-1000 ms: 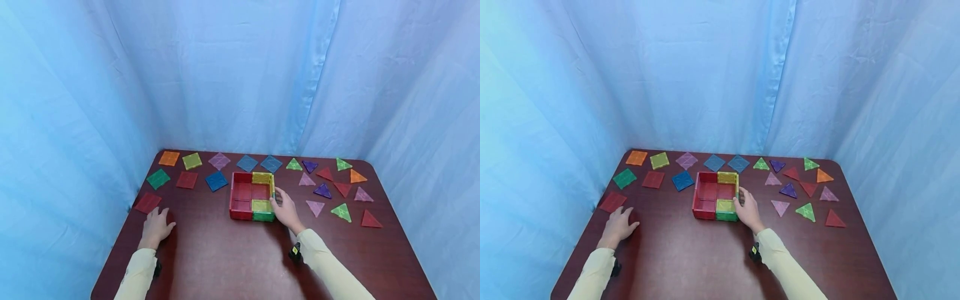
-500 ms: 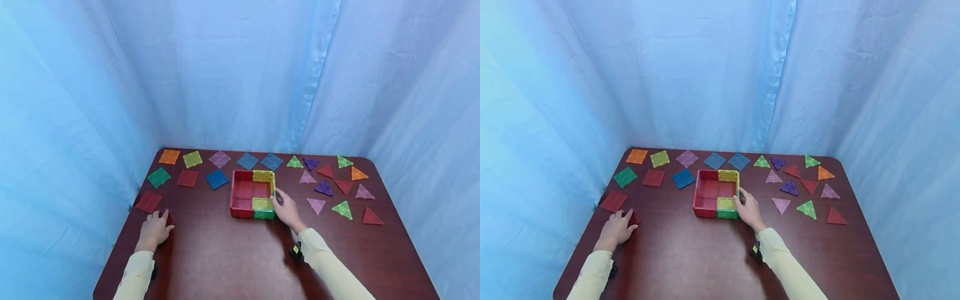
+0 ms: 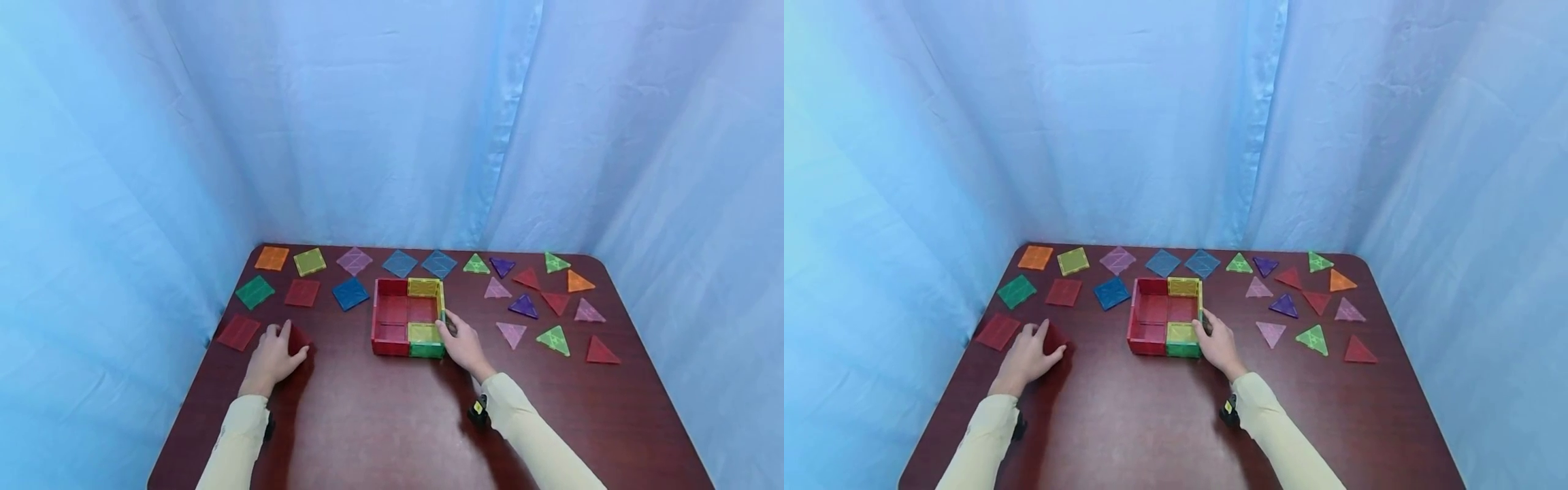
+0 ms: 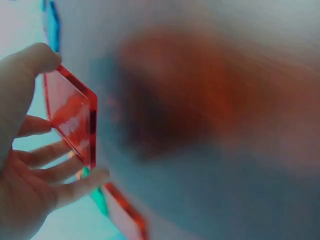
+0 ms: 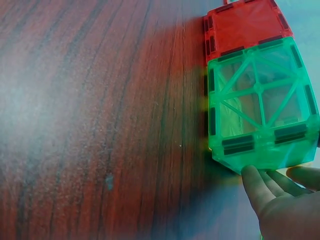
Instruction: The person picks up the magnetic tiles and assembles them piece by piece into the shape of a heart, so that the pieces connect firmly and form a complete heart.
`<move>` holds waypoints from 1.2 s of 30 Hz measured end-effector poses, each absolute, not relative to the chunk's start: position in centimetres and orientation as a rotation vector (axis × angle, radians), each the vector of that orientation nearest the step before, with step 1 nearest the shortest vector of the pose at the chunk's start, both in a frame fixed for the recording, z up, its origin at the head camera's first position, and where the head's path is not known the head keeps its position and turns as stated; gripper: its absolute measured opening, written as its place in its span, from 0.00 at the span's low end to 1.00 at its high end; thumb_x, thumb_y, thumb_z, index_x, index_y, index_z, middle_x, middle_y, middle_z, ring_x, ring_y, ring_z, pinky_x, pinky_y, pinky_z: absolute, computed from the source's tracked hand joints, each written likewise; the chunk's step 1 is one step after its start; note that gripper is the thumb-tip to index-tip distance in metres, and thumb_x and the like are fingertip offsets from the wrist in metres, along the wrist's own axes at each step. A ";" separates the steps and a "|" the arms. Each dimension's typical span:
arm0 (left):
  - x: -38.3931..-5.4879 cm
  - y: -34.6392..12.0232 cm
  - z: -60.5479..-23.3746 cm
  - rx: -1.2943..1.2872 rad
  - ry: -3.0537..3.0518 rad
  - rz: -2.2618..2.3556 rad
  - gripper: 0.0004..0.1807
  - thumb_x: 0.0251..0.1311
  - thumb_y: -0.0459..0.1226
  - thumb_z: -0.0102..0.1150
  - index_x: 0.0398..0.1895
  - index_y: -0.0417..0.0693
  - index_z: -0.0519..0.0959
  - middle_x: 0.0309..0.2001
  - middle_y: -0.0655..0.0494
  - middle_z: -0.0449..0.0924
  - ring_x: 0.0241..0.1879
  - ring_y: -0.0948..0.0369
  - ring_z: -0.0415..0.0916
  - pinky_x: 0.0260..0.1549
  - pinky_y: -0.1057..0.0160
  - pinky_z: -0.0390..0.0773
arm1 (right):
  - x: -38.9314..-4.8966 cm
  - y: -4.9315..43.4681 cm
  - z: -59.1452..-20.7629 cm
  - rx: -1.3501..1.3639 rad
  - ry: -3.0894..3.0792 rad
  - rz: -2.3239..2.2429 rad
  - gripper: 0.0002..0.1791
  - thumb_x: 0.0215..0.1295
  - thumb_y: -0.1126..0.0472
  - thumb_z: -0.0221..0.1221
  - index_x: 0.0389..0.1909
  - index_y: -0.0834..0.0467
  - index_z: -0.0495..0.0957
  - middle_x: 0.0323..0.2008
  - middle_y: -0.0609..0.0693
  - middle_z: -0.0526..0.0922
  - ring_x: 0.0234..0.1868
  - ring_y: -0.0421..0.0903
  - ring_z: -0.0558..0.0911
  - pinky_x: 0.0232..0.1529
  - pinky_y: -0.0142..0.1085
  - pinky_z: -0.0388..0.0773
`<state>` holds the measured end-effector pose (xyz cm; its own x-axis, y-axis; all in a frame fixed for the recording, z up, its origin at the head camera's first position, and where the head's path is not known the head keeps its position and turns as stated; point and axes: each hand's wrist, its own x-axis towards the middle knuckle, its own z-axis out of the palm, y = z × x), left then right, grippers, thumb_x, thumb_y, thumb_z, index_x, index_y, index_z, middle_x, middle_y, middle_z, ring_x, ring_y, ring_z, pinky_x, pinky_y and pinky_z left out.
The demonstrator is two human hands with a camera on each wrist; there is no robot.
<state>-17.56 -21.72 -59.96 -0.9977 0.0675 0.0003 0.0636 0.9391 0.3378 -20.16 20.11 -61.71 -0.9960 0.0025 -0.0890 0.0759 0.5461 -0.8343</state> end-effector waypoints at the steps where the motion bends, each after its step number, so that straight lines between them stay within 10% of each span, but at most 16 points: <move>1: -18.1 -21.2 -59.5 0.128 3.086 0.567 0.46 0.62 0.50 0.66 0.74 0.32 0.61 0.60 0.27 0.69 0.56 0.35 0.73 0.52 0.37 0.80 | -20.1 20.2 -61.7 0.066 2.693 -1.463 0.32 0.77 0.47 0.54 0.75 0.58 0.65 0.68 0.63 0.74 0.67 0.58 0.76 0.66 0.54 0.73; 18: -27.3 -10.1 -51.0 0.822 3.071 0.566 0.47 0.58 0.51 0.69 0.77 0.44 0.62 0.66 0.41 0.72 0.63 0.45 0.72 0.61 0.47 0.78 | -19.6 20.5 -61.1 0.077 2.637 -1.443 0.34 0.76 0.45 0.54 0.76 0.58 0.63 0.69 0.64 0.73 0.68 0.59 0.75 0.66 0.56 0.72; 36: -28.6 -4.1 -54.8 0.925 2.871 0.375 0.45 0.61 0.50 0.69 0.79 0.51 0.60 0.67 0.45 0.70 0.67 0.49 0.66 0.71 0.47 0.65 | -19.6 20.5 -61.0 0.044 2.613 -1.461 0.36 0.77 0.46 0.54 0.77 0.59 0.60 0.67 0.65 0.74 0.66 0.60 0.77 0.65 0.55 0.74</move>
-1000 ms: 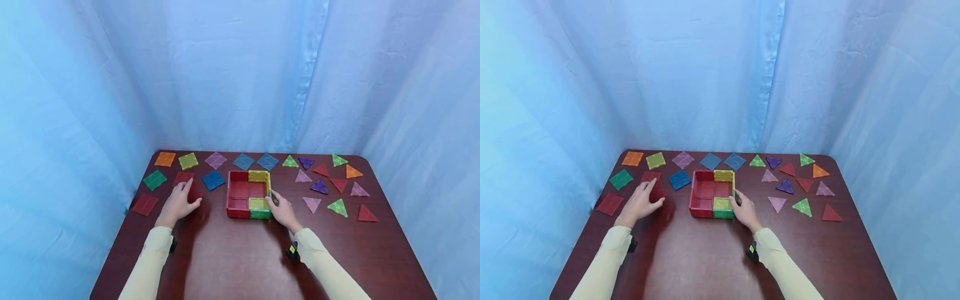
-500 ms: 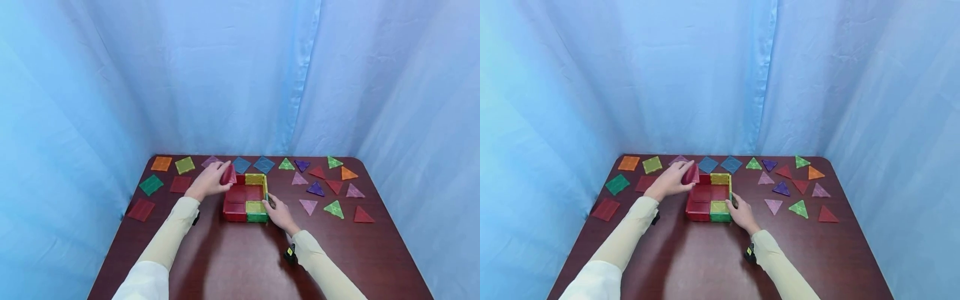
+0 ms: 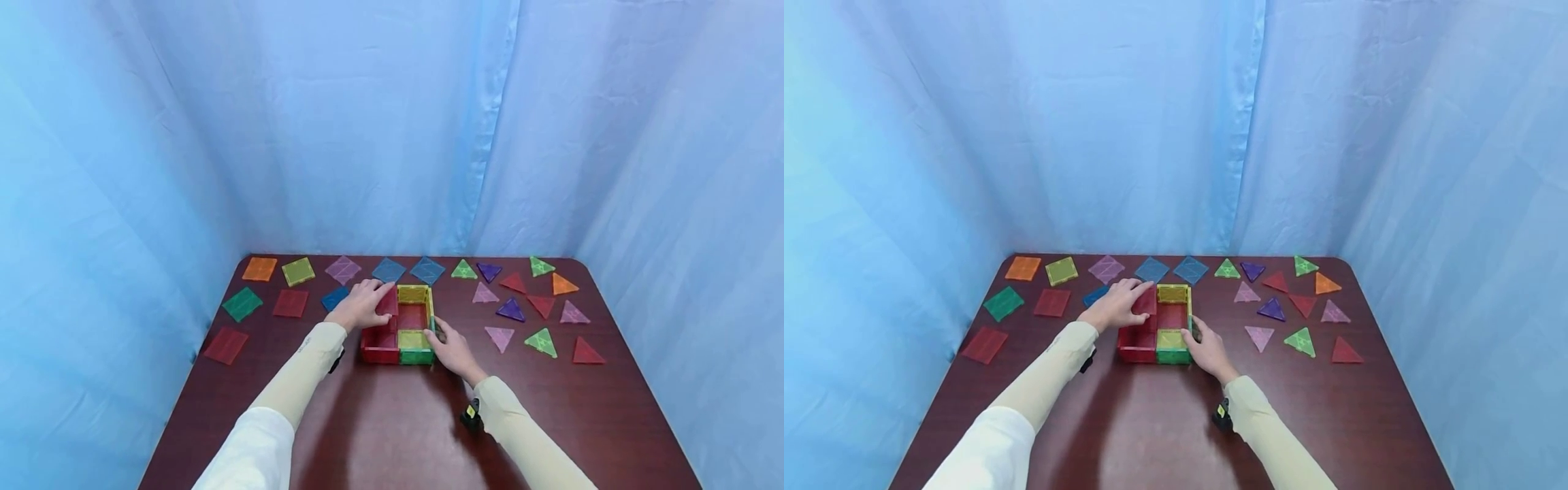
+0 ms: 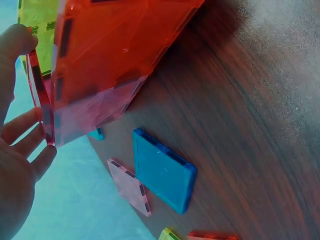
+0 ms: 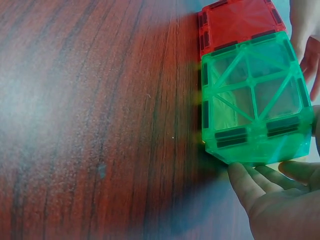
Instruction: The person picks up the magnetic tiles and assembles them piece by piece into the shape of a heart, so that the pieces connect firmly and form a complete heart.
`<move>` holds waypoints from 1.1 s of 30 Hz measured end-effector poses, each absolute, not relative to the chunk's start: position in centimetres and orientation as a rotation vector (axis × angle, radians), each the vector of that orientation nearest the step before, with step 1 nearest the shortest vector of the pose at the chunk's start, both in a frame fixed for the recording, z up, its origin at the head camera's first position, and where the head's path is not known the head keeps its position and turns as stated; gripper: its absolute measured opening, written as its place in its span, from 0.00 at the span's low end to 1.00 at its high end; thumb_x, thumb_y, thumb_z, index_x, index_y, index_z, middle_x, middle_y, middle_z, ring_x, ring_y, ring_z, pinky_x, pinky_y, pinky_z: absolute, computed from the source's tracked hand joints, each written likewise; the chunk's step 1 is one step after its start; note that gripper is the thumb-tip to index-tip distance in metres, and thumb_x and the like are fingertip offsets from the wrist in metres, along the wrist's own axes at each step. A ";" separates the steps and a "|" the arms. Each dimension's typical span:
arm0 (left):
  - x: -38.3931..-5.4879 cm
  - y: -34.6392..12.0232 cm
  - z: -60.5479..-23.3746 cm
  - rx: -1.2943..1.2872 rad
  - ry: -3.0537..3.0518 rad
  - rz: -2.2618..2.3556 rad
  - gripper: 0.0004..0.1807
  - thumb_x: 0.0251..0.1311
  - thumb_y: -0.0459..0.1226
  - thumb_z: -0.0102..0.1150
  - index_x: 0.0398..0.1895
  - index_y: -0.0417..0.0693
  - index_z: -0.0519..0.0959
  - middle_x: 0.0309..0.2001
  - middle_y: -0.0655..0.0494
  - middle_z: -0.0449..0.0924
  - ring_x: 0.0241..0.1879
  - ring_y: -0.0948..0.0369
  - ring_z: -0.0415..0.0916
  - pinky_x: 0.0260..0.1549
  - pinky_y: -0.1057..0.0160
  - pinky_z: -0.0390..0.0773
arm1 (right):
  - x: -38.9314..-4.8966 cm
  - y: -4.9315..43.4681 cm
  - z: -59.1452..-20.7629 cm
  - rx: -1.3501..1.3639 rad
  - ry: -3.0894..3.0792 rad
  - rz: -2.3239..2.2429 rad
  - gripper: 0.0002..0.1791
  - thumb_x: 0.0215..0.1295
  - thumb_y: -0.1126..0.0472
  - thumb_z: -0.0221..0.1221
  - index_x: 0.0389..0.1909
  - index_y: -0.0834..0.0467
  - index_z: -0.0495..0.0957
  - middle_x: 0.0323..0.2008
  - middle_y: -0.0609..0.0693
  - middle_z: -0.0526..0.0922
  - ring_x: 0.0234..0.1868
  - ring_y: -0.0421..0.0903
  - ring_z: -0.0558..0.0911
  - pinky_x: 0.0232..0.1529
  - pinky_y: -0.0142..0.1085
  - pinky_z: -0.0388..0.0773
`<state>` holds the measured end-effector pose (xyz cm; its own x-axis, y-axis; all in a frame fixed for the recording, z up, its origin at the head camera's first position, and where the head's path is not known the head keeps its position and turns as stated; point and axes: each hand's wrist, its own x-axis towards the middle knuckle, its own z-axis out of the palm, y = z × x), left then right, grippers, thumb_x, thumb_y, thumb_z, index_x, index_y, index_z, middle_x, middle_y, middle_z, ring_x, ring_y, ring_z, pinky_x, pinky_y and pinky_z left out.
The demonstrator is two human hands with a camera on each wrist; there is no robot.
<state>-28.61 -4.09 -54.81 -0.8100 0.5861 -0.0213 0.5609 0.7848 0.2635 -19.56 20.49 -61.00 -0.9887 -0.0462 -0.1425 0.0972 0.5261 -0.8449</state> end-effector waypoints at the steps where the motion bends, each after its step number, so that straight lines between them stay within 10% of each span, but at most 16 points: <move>1: -28.6 -4.2 -54.9 0.928 2.876 0.389 0.45 0.61 0.49 0.69 0.79 0.51 0.60 0.67 0.44 0.70 0.67 0.48 0.66 0.71 0.47 0.66 | -19.6 20.4 -61.1 0.041 2.616 -1.460 0.36 0.76 0.46 0.54 0.77 0.59 0.60 0.67 0.66 0.75 0.66 0.60 0.77 0.65 0.55 0.74; 22: -28.1 -5.6 -56.5 0.813 2.914 0.468 0.45 0.64 0.56 0.62 0.79 0.50 0.59 0.76 0.45 0.61 0.76 0.48 0.56 0.75 0.47 0.59 | -19.7 20.3 -61.1 0.026 2.606 -1.453 0.37 0.76 0.43 0.53 0.77 0.59 0.60 0.68 0.65 0.73 0.67 0.60 0.76 0.65 0.55 0.74; 33: -27.2 -15.2 -57.6 0.404 3.052 0.651 0.39 0.72 0.50 0.49 0.79 0.38 0.57 0.75 0.35 0.58 0.75 0.39 0.55 0.72 0.39 0.59 | -20.0 20.4 -61.2 0.030 2.596 -1.437 0.35 0.77 0.48 0.54 0.77 0.61 0.59 0.68 0.67 0.73 0.67 0.61 0.75 0.66 0.56 0.72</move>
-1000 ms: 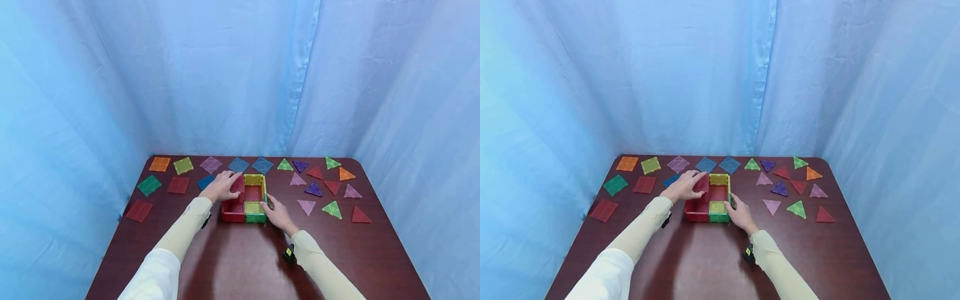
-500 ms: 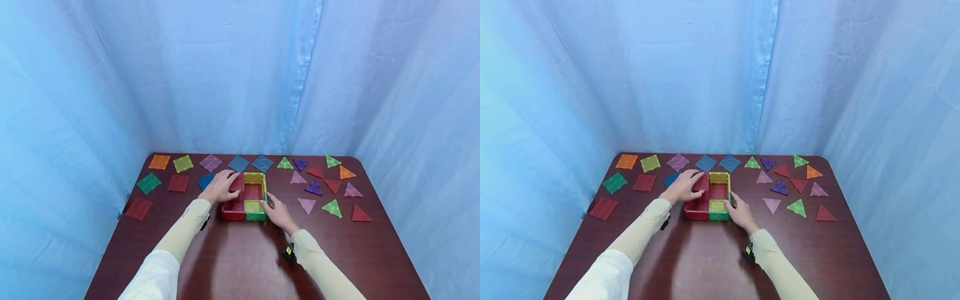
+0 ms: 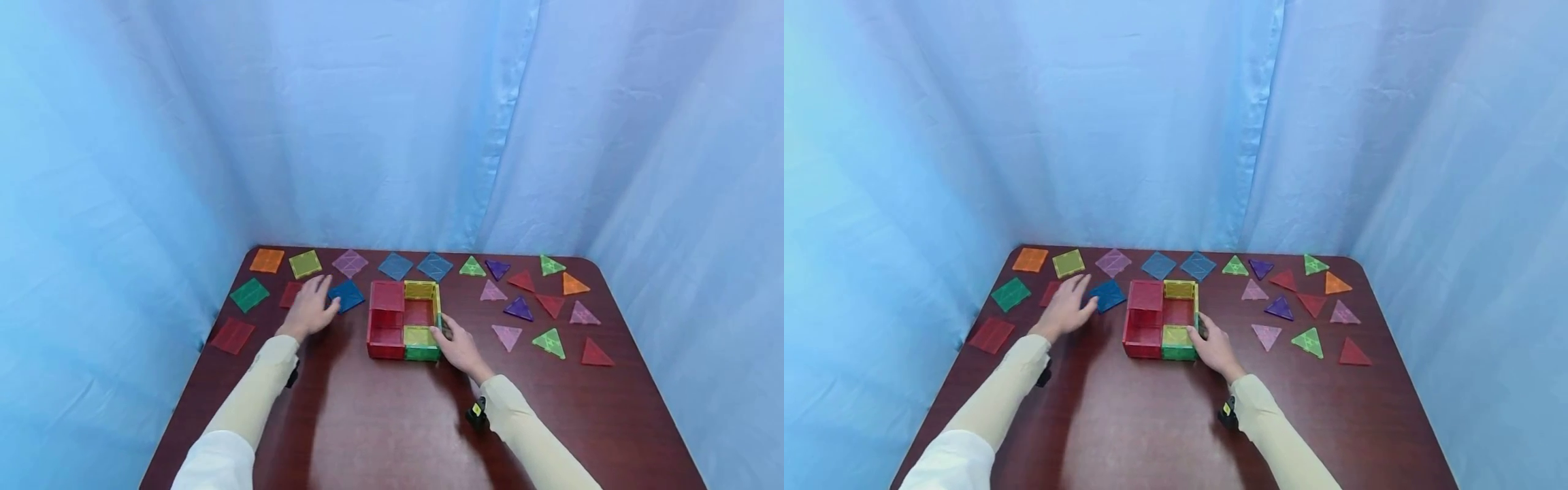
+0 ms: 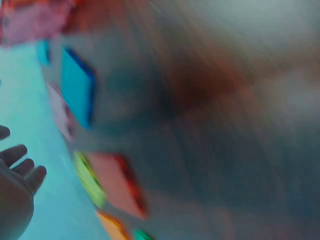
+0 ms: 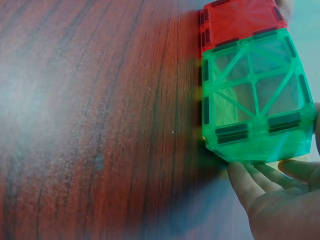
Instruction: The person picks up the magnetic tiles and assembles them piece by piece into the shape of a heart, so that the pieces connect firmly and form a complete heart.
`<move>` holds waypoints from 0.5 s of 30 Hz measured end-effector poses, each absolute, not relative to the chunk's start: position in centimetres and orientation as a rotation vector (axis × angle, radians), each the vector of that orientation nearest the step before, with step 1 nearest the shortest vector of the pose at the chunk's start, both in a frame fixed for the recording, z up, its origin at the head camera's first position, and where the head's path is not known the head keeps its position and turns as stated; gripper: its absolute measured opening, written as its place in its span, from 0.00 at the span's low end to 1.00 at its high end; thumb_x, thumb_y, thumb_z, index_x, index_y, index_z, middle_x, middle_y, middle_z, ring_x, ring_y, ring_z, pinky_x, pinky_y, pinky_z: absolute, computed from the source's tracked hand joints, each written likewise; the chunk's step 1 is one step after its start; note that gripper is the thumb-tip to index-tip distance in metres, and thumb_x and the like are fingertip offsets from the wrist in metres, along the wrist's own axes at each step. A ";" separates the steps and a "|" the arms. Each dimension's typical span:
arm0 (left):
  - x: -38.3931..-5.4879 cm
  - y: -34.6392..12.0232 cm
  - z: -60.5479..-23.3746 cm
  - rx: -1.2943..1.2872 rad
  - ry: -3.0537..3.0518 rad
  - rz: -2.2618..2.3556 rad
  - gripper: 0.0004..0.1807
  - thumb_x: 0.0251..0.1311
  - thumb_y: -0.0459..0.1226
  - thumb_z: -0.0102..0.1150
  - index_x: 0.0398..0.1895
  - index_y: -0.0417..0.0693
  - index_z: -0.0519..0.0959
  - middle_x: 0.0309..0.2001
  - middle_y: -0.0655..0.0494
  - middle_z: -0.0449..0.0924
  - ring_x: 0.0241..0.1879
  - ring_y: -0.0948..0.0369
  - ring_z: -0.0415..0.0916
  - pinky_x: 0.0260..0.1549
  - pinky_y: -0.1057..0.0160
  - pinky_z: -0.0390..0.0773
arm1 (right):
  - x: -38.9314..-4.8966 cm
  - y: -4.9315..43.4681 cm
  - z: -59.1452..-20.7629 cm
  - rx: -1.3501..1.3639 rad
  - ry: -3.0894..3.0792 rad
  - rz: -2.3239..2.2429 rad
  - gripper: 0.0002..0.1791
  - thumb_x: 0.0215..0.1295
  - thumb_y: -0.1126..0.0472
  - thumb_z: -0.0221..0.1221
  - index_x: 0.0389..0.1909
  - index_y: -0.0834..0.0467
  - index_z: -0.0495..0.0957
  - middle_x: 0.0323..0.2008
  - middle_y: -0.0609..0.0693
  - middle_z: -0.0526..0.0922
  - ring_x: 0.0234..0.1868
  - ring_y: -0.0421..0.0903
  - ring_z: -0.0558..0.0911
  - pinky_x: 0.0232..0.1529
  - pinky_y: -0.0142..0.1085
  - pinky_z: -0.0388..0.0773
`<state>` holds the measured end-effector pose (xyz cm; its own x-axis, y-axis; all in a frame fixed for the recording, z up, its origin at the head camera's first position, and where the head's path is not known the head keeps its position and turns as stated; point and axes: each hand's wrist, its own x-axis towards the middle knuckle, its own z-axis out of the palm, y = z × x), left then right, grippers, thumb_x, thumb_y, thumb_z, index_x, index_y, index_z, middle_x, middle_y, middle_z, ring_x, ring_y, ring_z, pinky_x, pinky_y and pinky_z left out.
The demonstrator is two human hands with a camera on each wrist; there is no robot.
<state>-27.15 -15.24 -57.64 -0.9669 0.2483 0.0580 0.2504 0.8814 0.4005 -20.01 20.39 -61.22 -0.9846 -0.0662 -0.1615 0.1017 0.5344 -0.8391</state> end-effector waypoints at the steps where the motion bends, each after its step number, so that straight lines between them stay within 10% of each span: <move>1: -27.0 -16.4 -57.8 -0.366 -3.040 -0.630 0.38 0.71 0.48 0.50 0.78 0.36 0.57 0.74 0.33 0.59 0.74 0.38 0.57 0.72 0.38 0.59 | -20.0 20.4 -61.2 0.036 2.595 -1.437 0.35 0.77 0.48 0.54 0.77 0.61 0.59 0.68 0.67 0.73 0.67 0.61 0.75 0.66 0.56 0.72; 15: -23.2 -27.7 -59.3 0.145 -3.170 -0.674 0.35 0.71 0.42 0.48 0.72 0.24 0.57 0.69 0.20 0.54 0.65 0.26 0.56 0.64 0.29 0.62 | -19.9 20.5 -60.9 0.031 2.613 -1.407 0.36 0.76 0.46 0.54 0.77 0.60 0.60 0.67 0.66 0.74 0.66 0.60 0.77 0.66 0.55 0.73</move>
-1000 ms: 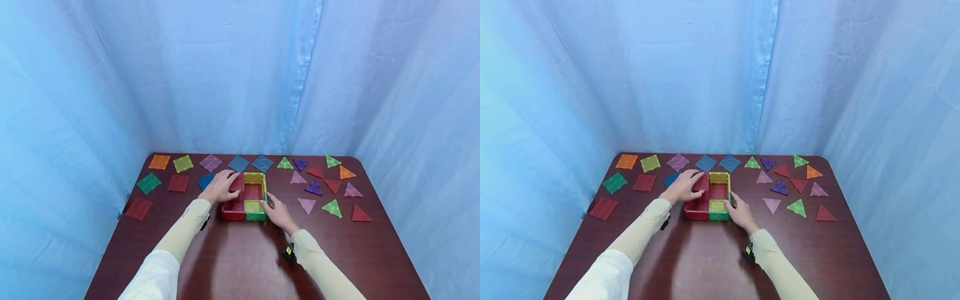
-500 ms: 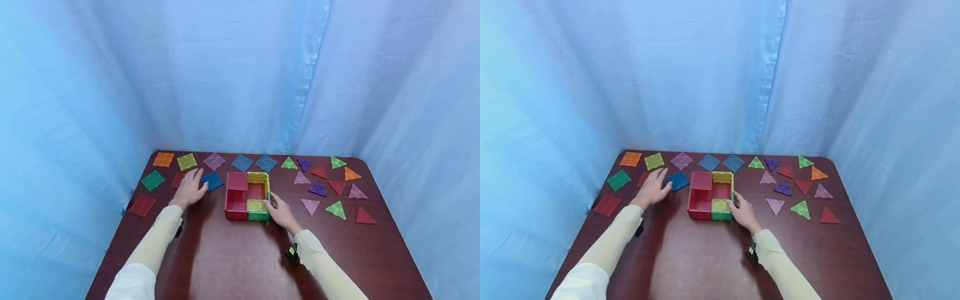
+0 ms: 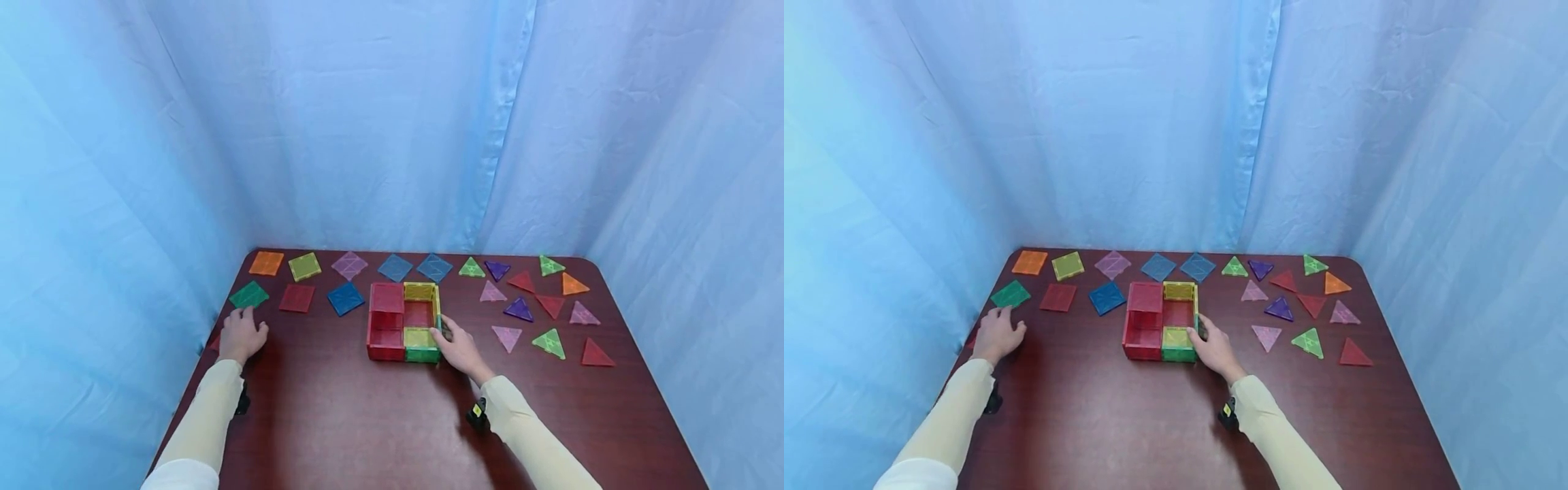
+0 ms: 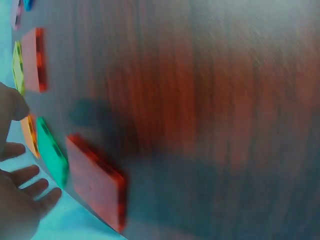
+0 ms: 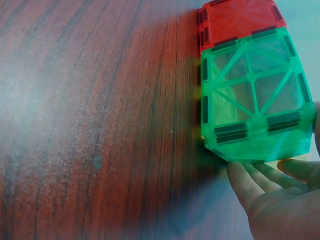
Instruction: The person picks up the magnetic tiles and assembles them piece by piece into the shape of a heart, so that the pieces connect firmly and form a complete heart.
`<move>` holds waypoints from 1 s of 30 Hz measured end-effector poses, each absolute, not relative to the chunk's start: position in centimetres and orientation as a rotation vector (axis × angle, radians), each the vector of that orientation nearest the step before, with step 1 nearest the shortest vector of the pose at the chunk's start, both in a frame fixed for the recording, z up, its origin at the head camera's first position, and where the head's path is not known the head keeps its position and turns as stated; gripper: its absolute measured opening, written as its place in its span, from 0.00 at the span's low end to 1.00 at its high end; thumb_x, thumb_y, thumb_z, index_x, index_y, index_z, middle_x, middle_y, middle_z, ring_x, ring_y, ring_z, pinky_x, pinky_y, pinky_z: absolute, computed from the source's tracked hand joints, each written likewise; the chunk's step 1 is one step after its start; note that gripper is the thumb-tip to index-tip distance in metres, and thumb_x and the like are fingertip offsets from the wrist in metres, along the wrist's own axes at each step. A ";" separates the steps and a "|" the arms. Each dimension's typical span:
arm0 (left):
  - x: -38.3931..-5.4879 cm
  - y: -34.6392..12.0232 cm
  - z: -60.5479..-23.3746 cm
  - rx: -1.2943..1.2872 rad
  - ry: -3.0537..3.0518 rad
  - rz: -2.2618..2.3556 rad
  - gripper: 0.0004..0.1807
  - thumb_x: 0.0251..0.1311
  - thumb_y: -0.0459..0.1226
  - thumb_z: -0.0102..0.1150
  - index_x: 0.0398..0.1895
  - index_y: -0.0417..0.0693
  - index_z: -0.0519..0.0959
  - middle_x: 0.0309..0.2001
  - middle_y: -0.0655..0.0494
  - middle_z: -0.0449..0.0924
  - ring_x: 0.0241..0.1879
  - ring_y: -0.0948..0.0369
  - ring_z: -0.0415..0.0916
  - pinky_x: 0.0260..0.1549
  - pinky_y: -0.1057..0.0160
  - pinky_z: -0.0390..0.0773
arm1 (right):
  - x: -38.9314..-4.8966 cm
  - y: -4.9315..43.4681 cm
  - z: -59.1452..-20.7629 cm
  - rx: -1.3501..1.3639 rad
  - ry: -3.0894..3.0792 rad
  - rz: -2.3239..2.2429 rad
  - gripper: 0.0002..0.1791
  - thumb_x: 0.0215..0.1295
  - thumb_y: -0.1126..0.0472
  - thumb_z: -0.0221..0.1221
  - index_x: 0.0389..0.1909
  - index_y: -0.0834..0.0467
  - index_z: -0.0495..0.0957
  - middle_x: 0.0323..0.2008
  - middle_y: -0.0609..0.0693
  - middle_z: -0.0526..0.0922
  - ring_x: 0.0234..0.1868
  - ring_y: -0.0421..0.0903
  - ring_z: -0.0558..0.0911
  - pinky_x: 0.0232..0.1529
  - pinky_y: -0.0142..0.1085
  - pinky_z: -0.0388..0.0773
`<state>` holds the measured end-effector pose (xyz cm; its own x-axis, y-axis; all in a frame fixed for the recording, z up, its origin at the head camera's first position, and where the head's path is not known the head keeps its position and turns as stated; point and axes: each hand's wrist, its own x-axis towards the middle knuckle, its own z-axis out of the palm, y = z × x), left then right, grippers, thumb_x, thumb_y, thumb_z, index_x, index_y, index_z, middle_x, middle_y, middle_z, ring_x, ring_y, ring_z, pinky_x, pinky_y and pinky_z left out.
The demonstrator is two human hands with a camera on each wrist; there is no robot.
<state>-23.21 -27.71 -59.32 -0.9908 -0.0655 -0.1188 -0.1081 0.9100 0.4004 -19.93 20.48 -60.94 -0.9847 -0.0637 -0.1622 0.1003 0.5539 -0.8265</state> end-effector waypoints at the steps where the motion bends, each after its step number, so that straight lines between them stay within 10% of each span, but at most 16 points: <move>1: -23.0 -28.2 -59.4 -0.156 2.957 0.620 0.35 0.71 0.42 0.48 0.71 0.22 0.57 0.68 0.18 0.53 0.65 0.26 0.55 0.64 0.28 0.62 | -19.9 20.4 -60.9 0.031 2.613 -1.409 0.36 0.77 0.47 0.54 0.77 0.60 0.60 0.67 0.66 0.74 0.66 0.60 0.77 0.66 0.55 0.73; 14: -20.8 -31.4 -61.1 -0.378 2.830 0.742 0.43 0.70 0.45 0.50 0.74 0.23 0.47 0.71 0.18 0.37 0.69 0.25 0.40 0.67 0.26 0.50 | -20.1 20.4 -61.1 0.030 2.618 -1.398 0.35 0.77 0.47 0.53 0.77 0.60 0.59 0.67 0.66 0.74 0.67 0.60 0.76 0.66 0.55 0.72; 30: -20.4 -31.4 -60.4 -0.221 2.805 0.482 0.39 0.74 0.41 0.52 0.73 0.19 0.50 0.63 0.13 0.56 0.62 0.23 0.60 0.61 0.28 0.66 | -19.9 20.4 -60.8 0.025 2.620 -1.379 0.37 0.77 0.44 0.53 0.78 0.59 0.59 0.68 0.66 0.73 0.67 0.60 0.76 0.67 0.56 0.72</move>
<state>-20.38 -31.37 -60.43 -0.9474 -0.1009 -0.3036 -0.1965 0.9324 0.3034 -19.86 20.44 -60.76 -0.9836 -0.0689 -0.1665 0.0983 0.5695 -0.8161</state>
